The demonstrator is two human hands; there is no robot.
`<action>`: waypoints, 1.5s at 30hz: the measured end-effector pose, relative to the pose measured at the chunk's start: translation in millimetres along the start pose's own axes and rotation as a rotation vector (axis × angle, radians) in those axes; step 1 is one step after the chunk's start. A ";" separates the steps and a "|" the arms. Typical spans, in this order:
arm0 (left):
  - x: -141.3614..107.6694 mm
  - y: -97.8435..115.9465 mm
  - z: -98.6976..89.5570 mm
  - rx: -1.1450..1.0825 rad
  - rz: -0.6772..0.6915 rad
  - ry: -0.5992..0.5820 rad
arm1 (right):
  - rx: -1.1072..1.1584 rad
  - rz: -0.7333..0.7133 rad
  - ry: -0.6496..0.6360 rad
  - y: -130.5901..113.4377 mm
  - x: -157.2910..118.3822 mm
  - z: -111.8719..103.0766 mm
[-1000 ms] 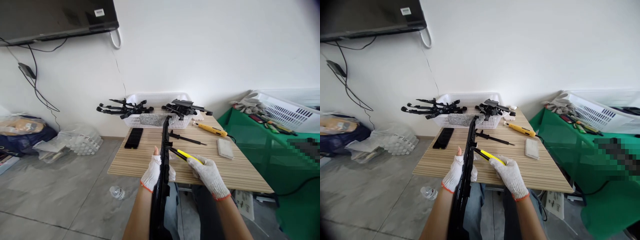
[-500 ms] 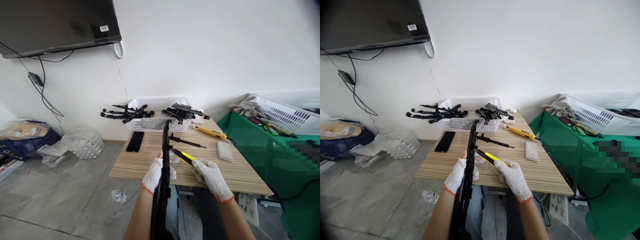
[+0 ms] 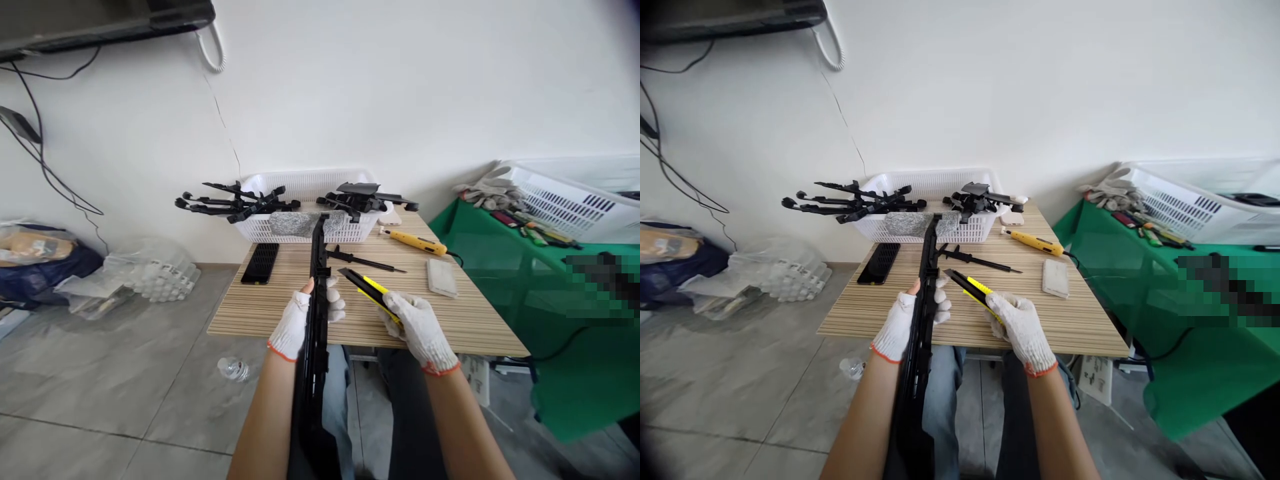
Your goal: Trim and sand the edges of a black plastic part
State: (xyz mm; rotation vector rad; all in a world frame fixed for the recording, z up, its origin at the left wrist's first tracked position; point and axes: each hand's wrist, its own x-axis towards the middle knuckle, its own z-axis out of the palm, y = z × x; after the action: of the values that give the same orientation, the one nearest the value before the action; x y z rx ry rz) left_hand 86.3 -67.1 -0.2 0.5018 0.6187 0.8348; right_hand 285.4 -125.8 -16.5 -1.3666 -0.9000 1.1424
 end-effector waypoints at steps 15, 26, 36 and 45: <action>-2.0 -1.7 1.3 -0.034 0.064 -0.043 | -0.003 0.002 -0.003 -1.0 -1.9 -2.3; 2.0 -4.9 8.3 0.032 0.016 0.033 | -0.012 -0.010 -0.015 -0.2 -2.3 -3.1; -0.4 -9.3 10.1 0.138 0.007 0.053 | -0.038 -0.010 0.002 -2.4 -4.7 -1.3; 4.9 -15.5 2.6 0.152 0.073 0.002 | -0.017 -0.015 0.003 -0.9 -4.6 -0.1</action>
State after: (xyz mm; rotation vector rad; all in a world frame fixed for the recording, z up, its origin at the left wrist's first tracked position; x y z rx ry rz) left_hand 98.7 -72.6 -9.5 0.6646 0.6719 0.8608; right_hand 284.4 -130.1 -15.0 -1.3735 -0.9181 1.1233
